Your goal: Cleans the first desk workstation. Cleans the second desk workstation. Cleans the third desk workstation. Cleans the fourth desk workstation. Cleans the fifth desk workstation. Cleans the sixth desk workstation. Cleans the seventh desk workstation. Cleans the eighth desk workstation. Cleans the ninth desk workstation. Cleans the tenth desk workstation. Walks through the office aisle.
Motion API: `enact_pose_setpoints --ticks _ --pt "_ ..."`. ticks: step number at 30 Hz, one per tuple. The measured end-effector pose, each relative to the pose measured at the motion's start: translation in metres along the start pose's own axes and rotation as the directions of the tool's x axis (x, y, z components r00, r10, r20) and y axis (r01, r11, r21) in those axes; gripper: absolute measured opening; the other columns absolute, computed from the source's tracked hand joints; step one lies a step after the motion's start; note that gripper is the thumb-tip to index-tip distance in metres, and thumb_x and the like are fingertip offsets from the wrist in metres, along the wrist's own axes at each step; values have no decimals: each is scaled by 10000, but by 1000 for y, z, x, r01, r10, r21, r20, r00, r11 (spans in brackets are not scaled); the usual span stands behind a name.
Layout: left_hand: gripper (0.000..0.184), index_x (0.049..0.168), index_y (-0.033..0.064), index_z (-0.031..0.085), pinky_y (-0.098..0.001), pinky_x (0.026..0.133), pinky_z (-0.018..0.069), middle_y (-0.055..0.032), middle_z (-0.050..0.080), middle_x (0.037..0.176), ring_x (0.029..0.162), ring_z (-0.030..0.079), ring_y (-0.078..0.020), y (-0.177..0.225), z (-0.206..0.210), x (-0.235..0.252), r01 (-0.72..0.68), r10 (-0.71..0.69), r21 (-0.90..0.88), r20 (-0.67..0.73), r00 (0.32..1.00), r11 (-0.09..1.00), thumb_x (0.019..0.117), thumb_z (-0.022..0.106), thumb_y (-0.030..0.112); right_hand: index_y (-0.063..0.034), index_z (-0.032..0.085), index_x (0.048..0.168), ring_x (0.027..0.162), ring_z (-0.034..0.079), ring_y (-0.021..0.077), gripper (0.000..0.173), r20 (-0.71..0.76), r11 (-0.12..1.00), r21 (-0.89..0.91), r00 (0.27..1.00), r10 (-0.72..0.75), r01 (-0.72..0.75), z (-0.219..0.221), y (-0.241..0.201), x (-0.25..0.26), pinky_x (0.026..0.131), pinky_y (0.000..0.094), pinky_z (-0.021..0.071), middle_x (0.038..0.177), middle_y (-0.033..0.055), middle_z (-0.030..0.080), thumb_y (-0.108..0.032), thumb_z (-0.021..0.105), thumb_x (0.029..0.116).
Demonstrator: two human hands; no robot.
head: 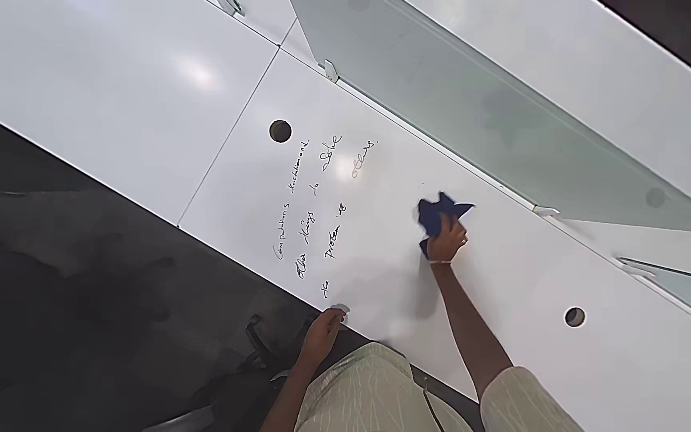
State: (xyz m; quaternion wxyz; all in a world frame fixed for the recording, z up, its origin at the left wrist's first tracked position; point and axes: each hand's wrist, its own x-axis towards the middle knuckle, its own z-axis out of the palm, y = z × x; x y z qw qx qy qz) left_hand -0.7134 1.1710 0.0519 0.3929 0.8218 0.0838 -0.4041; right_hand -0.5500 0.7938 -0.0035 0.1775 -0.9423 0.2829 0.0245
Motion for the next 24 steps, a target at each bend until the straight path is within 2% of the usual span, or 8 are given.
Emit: enact_pose_setpoints --ticks 2,4,7,10,14,18,21,24 --pt "274 1199 69 697 -384 924 573 -105 709 1145 990 701 -177 -5 -4 -5 13 -13 17 0 1000 1000 1049 507 197 -202 715 1281 1242 575 504 483 23 973 2 973 -230 230 13 -8 -29 977 690 433 1367 226 630 -45 642 830" --pt "279 1202 82 699 -381 925 573 -97 706 1157 996 699 -170 -11 -9 -12 40 -39 26 -15 999 999 1055 502 215 -234 684 1329 1269 554 493 497 99 957 -20 953 -286 290 17 -11 -7 1004 693 415 1414 209 600 -65 640 863" --pt "263 1201 89 695 -375 924 578 -80 712 1147 990 700 -157 -21 -15 -20 68 -66 21 -63 996 997 1052 512 205 -260 564 1448 1343 470 481 545 67 984 -29 983 -173 175 13 -42 84 1001 705 399 1528 177 489 -121 632 925" --pt "264 1206 98 693 -360 914 579 -73 709 1151 984 698 -145 -32 -15 -28 76 -75 4 -84 994 997 1055 505 207 -322 558 1448 1378 457 428 565 -55 999 -38 998 16 -18 22 -92 148 999 653 414 1550 120 478 -157 613 910" --pt "266 1199 94 694 -351 912 572 -71 712 1145 972 696 -138 -45 -14 -42 91 -92 -15 -91 992 996 1054 502 209 -252 570 1456 1385 430 500 608 202 974 65 953 -224 216 31 -114 52 1052 725 368 1557 208 449 -135 684 871" --pt "280 1220 97 688 -393 935 561 -85 701 1180 997 694 -173 -50 -21 -50 143 -143 -3 -83 986 990 1066 492 224 -278 683 1336 1300 544 450 540 418 803 181 695 -585 567 44 -90 -100 1051 676 397 1439 162 597 -33 620 859" --pt "296 1228 101 689 -398 953 553 -87 696 1197 1017 690 -184 -54 -26 -57 169 -168 -3 -107 980 986 1071 487 249 -308 645 1374 1328 521 455 577 495 721 186 570 -656 668 47 -96 -84 1060 692 384 1473 157 569 -8 592 885" --pt "303 1241 92 679 -401 978 547 -98 696 1201 1050 689 -190 -64 -22 -70 174 -174 -10 -102 979 985 1076 485 255 -261 604 1415 1330 484 486 558 343 838 95 773 -534 537 56 -151 -15 1007 718 399 1492 201 516 -52 650 900"
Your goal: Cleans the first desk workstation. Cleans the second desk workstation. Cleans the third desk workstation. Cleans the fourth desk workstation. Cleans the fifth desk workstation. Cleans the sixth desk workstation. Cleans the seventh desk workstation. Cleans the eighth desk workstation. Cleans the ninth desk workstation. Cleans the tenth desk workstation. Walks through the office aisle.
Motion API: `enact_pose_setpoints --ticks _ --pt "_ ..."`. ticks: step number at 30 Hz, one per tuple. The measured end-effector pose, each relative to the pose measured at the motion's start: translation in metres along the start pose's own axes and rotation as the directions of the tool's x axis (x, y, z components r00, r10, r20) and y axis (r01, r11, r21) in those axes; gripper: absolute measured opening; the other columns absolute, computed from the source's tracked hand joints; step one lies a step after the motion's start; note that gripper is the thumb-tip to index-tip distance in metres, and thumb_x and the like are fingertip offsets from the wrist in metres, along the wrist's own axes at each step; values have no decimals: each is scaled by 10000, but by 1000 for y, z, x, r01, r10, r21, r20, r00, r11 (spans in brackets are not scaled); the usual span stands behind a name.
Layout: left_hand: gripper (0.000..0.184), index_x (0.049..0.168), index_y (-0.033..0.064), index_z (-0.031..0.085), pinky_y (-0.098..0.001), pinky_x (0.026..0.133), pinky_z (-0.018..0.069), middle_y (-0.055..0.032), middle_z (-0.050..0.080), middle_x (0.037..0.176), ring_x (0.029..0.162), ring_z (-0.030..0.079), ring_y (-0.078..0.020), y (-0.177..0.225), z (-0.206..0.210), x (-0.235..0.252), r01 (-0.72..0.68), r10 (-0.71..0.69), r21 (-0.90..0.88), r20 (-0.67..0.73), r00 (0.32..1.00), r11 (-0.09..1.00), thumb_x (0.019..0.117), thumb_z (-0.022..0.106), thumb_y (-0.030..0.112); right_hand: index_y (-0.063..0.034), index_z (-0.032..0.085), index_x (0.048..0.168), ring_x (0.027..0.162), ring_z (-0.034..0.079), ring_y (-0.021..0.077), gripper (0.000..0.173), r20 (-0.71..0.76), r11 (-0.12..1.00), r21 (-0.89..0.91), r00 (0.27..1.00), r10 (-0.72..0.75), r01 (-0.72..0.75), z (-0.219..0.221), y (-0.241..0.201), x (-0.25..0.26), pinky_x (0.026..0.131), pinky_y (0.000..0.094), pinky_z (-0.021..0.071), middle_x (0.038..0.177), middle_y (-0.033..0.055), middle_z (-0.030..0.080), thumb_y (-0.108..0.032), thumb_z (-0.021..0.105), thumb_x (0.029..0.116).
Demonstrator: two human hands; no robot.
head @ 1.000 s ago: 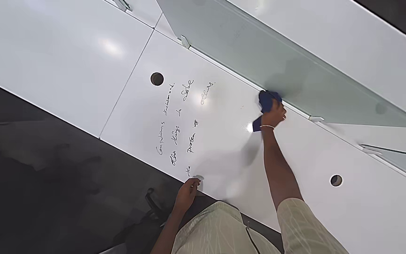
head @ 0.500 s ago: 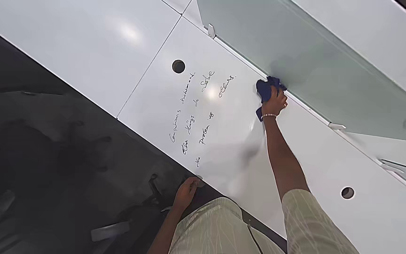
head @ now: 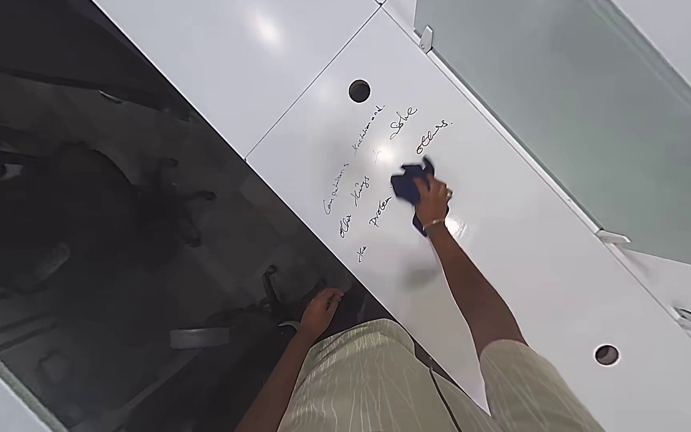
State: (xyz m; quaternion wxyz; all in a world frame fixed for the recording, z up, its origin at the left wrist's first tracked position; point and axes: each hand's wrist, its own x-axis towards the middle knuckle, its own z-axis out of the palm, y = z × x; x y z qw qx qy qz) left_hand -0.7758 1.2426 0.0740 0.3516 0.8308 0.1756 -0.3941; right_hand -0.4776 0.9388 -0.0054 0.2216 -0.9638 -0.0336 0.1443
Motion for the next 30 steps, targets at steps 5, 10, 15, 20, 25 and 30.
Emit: enact_pose_setpoints --ticks 5,10,15,20,25,30 --pt "301 1233 81 679 -424 946 555 -113 702 1157 1006 694 -206 -20 5 -10 -15 14 -54 -21 1000 998 1068 480 236 -248 573 1446 1334 472 487 559 -87 984 51 980 177 -173 7 -60 30 971 704 425 1528 190 478 -164 688 905" --pt "308 1239 102 680 -422 940 556 -98 703 1164 997 695 -202 -28 -1 -12 -32 29 -104 -28 999 994 1074 472 259 -293 659 1367 1323 526 449 549 211 991 54 969 -130 121 70 -90 -148 1052 666 407 1471 174 564 -33 602 886" --pt "319 1244 102 675 -421 967 542 -102 696 1190 1035 688 -206 -42 -17 -11 -61 57 -114 -33 998 992 1078 456 265 -271 658 1370 1326 519 463 559 232 984 -6 958 -169 175 65 -83 -125 1060 691 386 1474 186 558 -26 627 868" --pt "312 1241 104 674 -422 965 543 -106 693 1192 1036 687 -206 -74 -23 -5 -80 81 -101 1 997 992 1081 452 255 -274 555 1441 1317 478 479 593 -42 993 -43 993 109 -111 43 -121 15 923 703 443 1544 156 456 -145 718 886" --pt "310 1242 87 677 -438 956 546 -119 699 1175 1020 691 -227 -105 -43 -10 -77 80 -125 15 997 989 1078 461 237 -216 644 1391 1338 506 472 529 49 997 -42 996 74 -72 86 -138 -115 1057 666 410 1489 223 529 -122 666 871" --pt "315 1259 105 673 -466 975 544 -117 691 1221 1068 691 -242 -143 -63 -13 -64 67 -129 14 998 990 1078 468 260 -242 709 1291 1284 549 473 552 146 993 -38 983 -107 114 107 -126 -197 1037 682 409 1409 216 598 -32 721 781"
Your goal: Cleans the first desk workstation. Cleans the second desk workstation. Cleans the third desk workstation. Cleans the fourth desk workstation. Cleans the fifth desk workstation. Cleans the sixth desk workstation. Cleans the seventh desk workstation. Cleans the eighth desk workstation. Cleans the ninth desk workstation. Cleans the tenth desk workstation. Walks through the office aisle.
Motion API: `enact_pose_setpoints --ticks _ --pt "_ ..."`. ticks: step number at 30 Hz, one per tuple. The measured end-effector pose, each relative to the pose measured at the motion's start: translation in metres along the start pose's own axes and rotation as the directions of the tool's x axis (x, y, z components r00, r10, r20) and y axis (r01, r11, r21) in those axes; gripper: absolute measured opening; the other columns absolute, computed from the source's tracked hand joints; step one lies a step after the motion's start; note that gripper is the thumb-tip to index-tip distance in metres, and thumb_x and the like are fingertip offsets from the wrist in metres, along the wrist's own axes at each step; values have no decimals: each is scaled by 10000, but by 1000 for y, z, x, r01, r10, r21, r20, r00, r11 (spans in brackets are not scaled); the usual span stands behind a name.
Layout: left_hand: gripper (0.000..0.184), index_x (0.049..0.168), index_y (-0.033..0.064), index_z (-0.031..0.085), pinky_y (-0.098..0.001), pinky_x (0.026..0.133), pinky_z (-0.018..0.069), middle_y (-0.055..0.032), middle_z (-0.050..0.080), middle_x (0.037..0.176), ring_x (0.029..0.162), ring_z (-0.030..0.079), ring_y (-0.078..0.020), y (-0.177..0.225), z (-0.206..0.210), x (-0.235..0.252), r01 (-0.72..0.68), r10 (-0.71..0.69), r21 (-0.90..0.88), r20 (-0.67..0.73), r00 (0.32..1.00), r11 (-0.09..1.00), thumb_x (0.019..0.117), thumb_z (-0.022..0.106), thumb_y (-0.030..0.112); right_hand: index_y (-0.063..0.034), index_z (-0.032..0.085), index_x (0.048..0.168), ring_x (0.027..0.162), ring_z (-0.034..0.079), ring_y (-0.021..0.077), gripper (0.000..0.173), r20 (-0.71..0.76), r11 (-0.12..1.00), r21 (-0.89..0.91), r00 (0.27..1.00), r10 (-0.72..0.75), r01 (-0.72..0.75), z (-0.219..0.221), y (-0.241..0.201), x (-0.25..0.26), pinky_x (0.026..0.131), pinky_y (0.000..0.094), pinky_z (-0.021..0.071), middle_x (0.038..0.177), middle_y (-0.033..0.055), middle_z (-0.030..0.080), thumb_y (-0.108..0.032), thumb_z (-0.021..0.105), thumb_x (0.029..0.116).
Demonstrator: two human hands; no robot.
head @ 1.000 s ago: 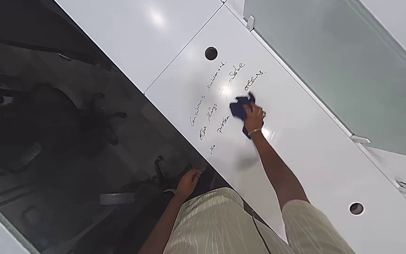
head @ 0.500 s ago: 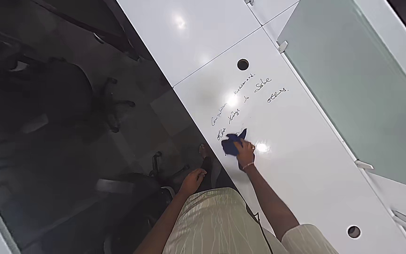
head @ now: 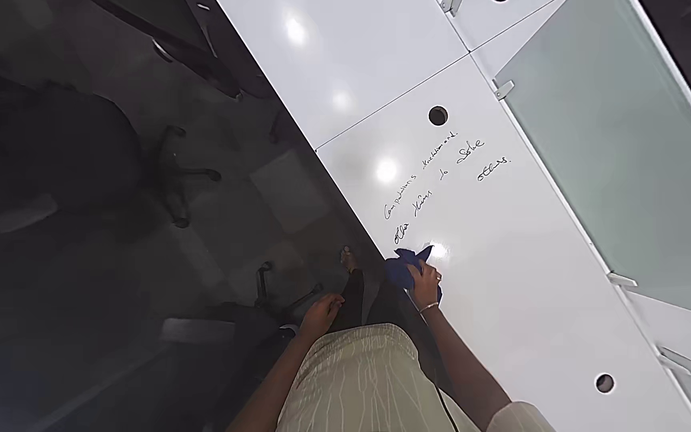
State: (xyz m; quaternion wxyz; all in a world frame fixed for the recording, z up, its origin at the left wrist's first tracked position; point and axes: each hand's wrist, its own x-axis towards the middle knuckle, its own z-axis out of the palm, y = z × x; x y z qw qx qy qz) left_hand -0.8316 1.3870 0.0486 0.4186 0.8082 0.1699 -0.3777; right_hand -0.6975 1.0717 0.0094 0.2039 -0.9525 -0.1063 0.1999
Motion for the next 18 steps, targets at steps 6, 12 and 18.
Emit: enact_pose_setpoints --ticks 6,12,18 --pt "314 1268 88 668 -477 1005 530 -129 685 1231 1094 684 -253 -32 -23 9 36 -36 18 26 999 999 1079 477 251 -245 614 1401 1304 501 472 588 -104 999 -21 994 46 -48 -36 -58 190 986 690 426 1504 195 499 -127 741 839" --pt "325 1263 99 670 -481 979 544 -121 699 1204 1064 697 -252 -40 -46 7 28 -28 5 4 1000 1000 1078 464 270 -234 612 1424 1377 463 471 595 -54 993 24 991 121 -120 -17 -76 138 1086 673 384 1530 220 482 -117 704 848" --pt "311 1245 71 676 -463 963 548 -138 699 1182 1040 697 -249 -48 -54 3 26 -28 -62 -33 999 998 1068 493 249 -250 677 1331 1307 519 472 574 -18 995 -22 995 95 -95 -1 -49 47 1020 674 415 1455 209 556 -49 694 794"
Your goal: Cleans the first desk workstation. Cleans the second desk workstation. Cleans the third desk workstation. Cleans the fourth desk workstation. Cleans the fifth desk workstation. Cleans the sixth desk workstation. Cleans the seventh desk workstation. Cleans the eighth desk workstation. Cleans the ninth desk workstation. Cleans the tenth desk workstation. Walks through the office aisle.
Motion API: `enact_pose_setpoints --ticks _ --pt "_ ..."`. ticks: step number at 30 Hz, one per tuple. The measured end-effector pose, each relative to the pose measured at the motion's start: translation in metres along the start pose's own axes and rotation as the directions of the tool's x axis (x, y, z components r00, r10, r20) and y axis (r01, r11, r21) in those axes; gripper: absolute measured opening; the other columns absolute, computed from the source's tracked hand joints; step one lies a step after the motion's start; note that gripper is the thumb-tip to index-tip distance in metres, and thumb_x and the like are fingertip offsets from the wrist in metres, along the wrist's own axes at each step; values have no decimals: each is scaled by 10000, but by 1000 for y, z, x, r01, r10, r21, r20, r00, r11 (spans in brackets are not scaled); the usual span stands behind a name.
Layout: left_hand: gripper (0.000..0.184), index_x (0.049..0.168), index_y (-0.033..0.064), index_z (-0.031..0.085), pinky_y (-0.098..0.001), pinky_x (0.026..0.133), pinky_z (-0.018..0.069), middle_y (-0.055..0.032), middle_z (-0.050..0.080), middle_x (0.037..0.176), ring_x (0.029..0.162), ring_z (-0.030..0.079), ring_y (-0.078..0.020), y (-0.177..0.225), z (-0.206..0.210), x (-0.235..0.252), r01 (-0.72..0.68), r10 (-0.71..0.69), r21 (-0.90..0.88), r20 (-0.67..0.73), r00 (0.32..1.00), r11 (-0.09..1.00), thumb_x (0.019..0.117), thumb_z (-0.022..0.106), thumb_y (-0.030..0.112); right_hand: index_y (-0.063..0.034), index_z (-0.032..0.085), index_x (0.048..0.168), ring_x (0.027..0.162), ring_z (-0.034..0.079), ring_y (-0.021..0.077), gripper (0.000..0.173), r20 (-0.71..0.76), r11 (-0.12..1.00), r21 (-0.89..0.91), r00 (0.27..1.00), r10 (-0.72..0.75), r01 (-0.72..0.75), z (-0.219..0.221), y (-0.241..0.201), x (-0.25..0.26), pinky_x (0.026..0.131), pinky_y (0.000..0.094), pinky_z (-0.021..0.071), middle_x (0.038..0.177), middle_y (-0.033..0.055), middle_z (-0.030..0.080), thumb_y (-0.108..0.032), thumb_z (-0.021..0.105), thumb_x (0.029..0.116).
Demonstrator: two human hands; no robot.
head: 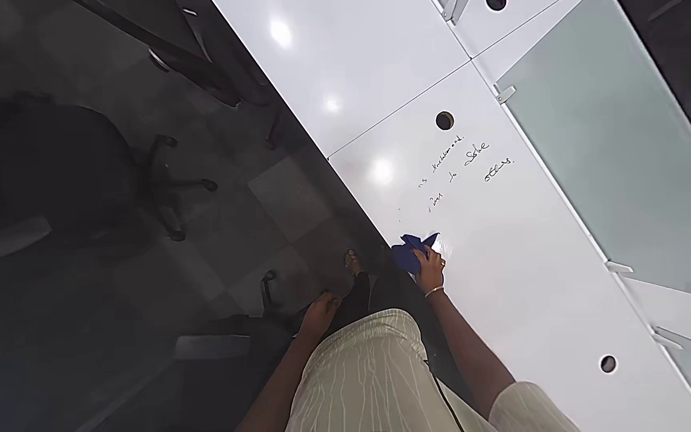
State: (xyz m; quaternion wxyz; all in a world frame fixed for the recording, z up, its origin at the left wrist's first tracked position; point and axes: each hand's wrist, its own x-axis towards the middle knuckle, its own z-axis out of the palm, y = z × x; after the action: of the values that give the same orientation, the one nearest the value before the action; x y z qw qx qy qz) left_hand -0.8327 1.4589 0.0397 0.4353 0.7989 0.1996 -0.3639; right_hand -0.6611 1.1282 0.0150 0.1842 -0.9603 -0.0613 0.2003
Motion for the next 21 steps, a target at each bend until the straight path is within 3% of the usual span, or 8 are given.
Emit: enact_pose_setpoints --ticks 4,7,8,10,12,15,18,21 --pt "319 1251 72 676 -460 973 547 -135 697 1196 1048 697 -244 1 4 7 6 -6 0 7 1000 1000 1073 479 249 -280 619 1408 1367 470 455 575 -23 999 -16 999 41 -42 -23 -39 112 1065 663 392 1526 190 493 -113 677 861" --pt "328 1266 76 672 -466 999 534 -137 691 1218 1077 691 -250 5 5 16 43 -44 9 20 999 999 1076 479 262 -284 566 1439 1315 480 488 641 -155 996 48 985 79 -72 -33 -84 195 933 700 454 1551 173 443 -107 745 850" --pt "330 1268 82 670 -467 1000 533 -134 692 1218 1079 691 -248 8 5 18 59 -59 16 21 998 998 1078 476 269 -290 540 1452 1309 471 495 659 -163 996 62 983 80 -71 -35 -94 202 899 702 457 1565 167 417 -96 738 855" --pt "327 1268 90 670 -476 993 539 -126 703 1199 1071 698 -245 15 3 18 85 -85 27 5 996 996 1081 474 275 -285 560 1449 1332 466 494 631 -99 996 73 993 67 -60 -29 -96 189 962 702 432 1561 183 437 -110 719 864" --pt "328 1271 92 669 -488 992 538 -127 708 1191 1071 698 -253 28 -4 22 92 -92 31 -6 996 995 1079 474 274 -283 619 1408 1349 486 460 556 -5 998 58 1000 -8 8 -22 -79 148 1048 668 405 1520 191 500 -119 671 879" --pt "327 1271 80 666 -484 992 537 -131 704 1191 1069 695 -257 46 -8 26 78 -79 53 22 997 996 1074 479 264 -296 665 1349 1309 536 448 576 48 990 38 990 -136 134 -18 -36 84 1032 661 417 1451 184 576 -32 644 837" --pt "320 1244 76 680 -479 981 541 -135 700 1181 1062 690 -257 68 -18 37 65 -65 50 -7 998 997 1063 494 264 -287 669 1356 1313 530 463 579 26 995 38 995 -97 96 -36 -8 119 1057 678 395 1453 195 572 -17 633 844" --pt "319 1244 79 682 -461 989 533 -132 700 1184 1063 687 -242 96 -27 50 80 -80 61 -13 997 995 1069 493 268 -254 608 1421 1330 485 498 545 -145 989 63 979 143 -135 -76 6 217 1029 712 385 1509 217 499 -108 656 898"
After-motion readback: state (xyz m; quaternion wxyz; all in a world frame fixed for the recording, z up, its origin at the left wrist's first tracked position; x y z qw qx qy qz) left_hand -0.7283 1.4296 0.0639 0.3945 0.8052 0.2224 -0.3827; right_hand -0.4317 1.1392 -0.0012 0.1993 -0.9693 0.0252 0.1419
